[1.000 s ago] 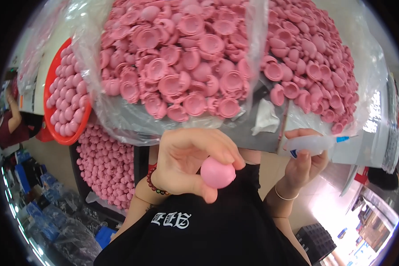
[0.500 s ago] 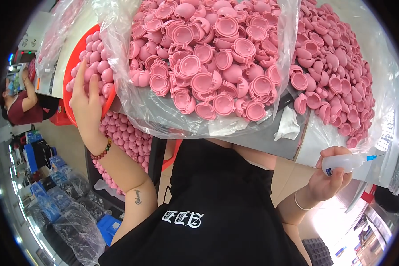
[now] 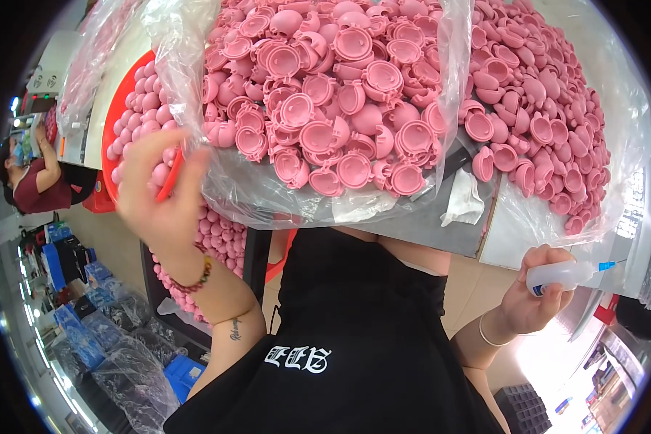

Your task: Assembling small pink plastic components by applying adhesive and joining two parts together at a factory workbench.

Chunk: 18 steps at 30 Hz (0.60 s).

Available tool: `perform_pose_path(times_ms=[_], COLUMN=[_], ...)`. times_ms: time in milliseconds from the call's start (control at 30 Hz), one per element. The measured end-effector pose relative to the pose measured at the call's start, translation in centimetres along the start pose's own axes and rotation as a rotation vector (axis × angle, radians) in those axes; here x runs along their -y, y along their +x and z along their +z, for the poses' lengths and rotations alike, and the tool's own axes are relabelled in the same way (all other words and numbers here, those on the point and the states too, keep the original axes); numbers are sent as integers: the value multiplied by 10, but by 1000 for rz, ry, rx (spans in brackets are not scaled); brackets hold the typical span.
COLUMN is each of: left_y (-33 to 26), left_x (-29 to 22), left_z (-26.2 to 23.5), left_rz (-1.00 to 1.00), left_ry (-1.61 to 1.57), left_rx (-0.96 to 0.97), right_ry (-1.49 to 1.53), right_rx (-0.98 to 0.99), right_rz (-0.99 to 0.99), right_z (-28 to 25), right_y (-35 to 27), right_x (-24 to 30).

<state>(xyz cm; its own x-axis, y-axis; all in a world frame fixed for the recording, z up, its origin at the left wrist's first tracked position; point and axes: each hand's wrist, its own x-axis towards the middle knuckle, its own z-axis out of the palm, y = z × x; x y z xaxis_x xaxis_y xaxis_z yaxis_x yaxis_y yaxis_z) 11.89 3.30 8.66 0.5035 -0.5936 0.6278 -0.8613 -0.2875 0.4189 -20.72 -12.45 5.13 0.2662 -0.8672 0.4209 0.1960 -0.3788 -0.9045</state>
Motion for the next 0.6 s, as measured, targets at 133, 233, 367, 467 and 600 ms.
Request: perform_pose_path(times_ms=[133,233,367,467,600], left_y=[-8,-14,-12,-12,-13], left_x=[-18,-23,-24,-22,-23], left_z=[34,38,34,36,41], left_rz=[-59,-97,-112,-111,16], left_ry=[28,76,-29,-54,-7], left_rx=[237,329,285,137,-54], right_ry=[-8,-13,-25,-6,24], right_rx=[23,59,40,53,69], right_rz=[-30,-29,-37,-37,-20], right_z=[6,13,9,9,15], right_y=[4,6,3,2,2], right_x=[-1,1,-2,-1,0])
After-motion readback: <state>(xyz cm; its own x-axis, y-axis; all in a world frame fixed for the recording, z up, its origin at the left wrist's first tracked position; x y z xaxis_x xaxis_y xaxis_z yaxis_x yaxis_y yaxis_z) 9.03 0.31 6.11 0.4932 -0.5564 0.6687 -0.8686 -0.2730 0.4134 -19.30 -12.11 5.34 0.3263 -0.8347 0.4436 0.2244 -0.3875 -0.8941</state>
